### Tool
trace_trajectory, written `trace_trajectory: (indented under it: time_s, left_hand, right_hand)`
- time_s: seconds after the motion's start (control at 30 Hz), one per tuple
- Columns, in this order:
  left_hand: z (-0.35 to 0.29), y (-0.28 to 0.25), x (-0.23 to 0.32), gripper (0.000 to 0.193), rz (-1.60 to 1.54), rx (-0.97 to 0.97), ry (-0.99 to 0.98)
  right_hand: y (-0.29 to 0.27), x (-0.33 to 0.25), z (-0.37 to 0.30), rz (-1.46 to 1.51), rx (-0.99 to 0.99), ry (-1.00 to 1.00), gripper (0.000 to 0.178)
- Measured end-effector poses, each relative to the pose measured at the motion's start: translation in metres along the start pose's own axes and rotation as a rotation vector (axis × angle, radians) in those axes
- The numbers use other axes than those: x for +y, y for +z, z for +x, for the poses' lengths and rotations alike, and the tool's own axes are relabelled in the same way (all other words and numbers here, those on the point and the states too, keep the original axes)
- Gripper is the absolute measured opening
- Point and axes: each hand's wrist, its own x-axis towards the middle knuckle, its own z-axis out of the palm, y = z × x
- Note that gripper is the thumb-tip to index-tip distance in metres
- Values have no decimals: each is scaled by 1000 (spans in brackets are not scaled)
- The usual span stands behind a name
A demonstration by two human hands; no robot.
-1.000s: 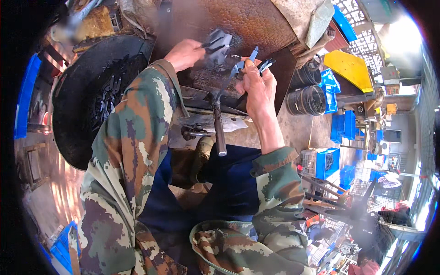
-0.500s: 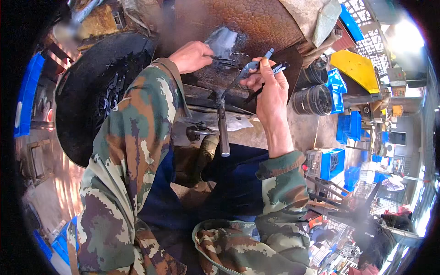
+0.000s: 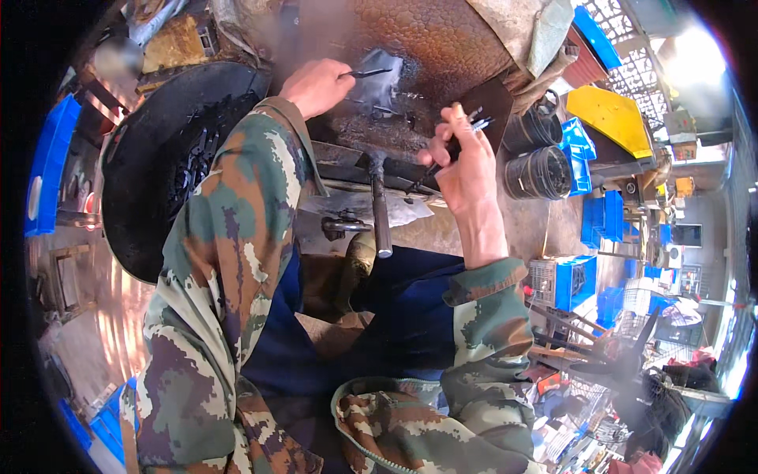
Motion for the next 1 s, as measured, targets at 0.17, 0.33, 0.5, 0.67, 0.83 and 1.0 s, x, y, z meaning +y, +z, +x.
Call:
trace_trajectory:
  time_s: [0.17,0.33,0.5,0.67,0.83,1.0]
  left_hand:
    - [4,-1,-13,34,56,58,-15]
    - [6,1,-18,36,5,49,-142]
    - [4,4,-26,33,16,-3,-217]
    - [1,13,-17,33,-126,119,-314]
    - [11,6,-1,33,-211,179,-262]
    - [19,8,-6,36,-304,545,-110]
  right_hand:
    - [5,14,-19,-402,63,-107,19]
    - [-16,27,-32,-950,-208,-233,15]
    - [-19,44,-52,-1390,-618,-640,52]
    - [-15,47,-52,-1416,-660,-528,51]
    - [-14,30,-33,-1279,-537,-741,38]
    - [28,9,-13,-932,-124,-368,31]
